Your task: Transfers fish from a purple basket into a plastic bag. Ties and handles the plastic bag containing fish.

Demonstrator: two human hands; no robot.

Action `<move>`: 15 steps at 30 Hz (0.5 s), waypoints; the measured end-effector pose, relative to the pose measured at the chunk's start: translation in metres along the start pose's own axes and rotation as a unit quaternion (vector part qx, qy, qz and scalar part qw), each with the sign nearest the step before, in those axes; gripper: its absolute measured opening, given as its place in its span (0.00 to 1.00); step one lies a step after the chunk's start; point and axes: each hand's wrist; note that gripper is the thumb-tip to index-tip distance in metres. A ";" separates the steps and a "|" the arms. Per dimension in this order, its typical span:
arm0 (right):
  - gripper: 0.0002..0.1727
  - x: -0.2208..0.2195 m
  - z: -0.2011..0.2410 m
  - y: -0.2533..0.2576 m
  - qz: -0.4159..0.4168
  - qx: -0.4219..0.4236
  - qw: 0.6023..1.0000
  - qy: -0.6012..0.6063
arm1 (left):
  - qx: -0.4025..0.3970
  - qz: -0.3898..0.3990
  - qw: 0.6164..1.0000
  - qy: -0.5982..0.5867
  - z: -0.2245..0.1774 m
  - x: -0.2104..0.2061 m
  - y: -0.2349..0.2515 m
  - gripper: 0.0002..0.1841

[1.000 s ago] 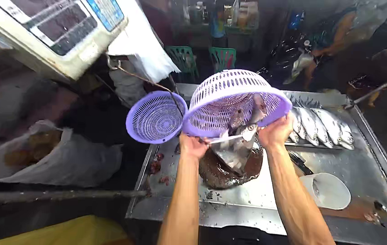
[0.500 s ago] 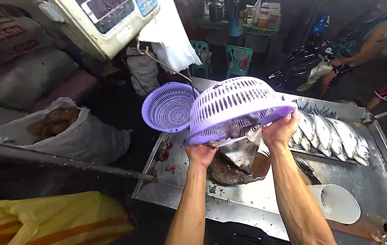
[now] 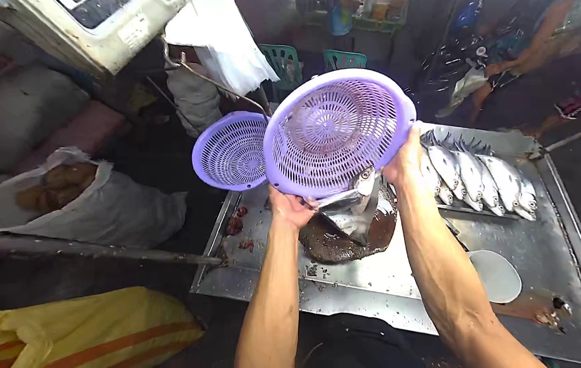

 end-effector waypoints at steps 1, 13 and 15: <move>0.40 -0.006 -0.001 0.005 0.008 -0.019 0.999 -0.026 | 0.026 0.002 1.000 -0.011 0.011 0.008 0.006 0.56; 0.41 0.073 -0.049 0.022 0.140 -0.091 0.983 -0.082 | -0.098 0.050 0.992 -0.067 0.017 0.038 -0.004 0.39; 0.40 0.083 -0.052 0.030 0.059 -0.124 0.983 -0.118 | -0.129 0.063 0.989 -0.025 0.026 0.043 -0.012 0.27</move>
Point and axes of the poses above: each hand's wrist, its own y-axis towards the middle knuckle, its own x-axis out of the back of the hand, z = x × y, and after that the axes turned 10 degrees about -z, right-handed
